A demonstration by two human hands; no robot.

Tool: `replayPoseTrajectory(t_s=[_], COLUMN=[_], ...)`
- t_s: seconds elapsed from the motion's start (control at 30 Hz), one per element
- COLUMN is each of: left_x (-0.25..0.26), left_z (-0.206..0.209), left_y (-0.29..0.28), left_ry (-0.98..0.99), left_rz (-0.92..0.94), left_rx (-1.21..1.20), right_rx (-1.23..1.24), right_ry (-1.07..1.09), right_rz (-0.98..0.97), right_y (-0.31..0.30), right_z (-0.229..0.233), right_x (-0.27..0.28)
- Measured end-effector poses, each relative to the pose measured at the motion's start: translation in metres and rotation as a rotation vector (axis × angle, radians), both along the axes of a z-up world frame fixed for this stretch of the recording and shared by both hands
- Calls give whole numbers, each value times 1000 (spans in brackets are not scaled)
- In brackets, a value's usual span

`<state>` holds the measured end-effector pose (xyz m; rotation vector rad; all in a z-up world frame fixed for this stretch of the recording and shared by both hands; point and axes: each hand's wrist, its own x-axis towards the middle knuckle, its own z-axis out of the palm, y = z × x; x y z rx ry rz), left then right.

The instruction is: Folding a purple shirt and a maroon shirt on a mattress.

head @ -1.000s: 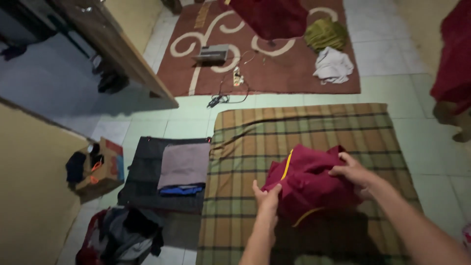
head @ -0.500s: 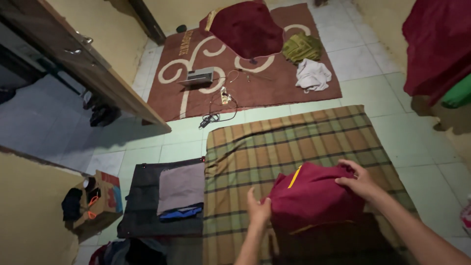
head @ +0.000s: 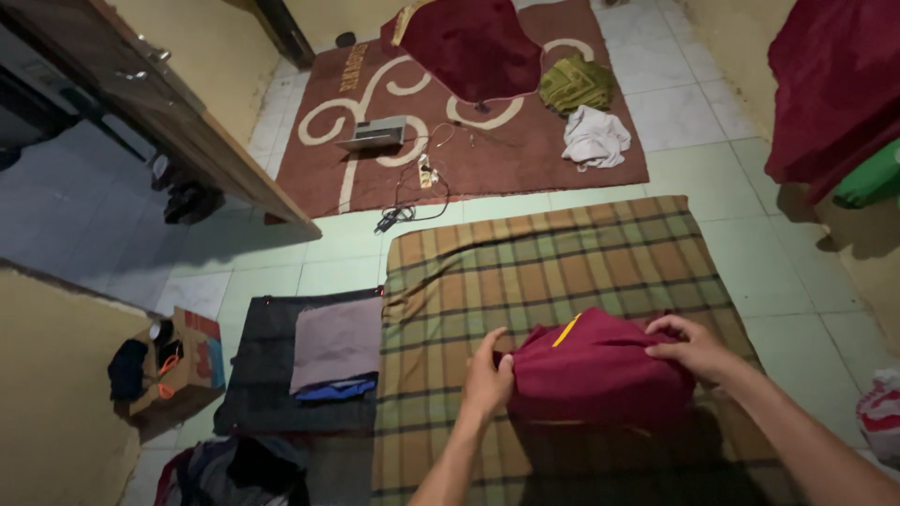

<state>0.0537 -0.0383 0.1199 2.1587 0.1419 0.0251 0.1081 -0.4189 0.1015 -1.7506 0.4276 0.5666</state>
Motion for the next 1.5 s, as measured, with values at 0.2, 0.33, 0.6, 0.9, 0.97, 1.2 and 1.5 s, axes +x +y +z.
replayPoseTrajectory(t_s=[0.2,0.33,0.6,0.9,0.97,1.2,1.5], left_x=[16,46,90,11,-31,-152,-202], left_z=[-46,-139,20,-63,-77,-175,-218], left_y=[1,21,17,21,18,13,18], left_ry=[210,219,-200,-132,-2,386,690], left_rz=[258,324,322,252,260,297,301], left_rx=[-254,-634,-560,-545,-627,-640,-373], right_rx=[-131,-83,124,-12,-10,-200,-173], right_ry=[15,64,-479,-569,-495,51,375], right_rz=[170,146,-279,-114,-110,-88,-18], right_y=[-7,6,78,28,25,3,-10], right_z=[-1,-2,104,-34,-60,-155,-171], right_x=[14,30,46,-3,-42,-144,-180])
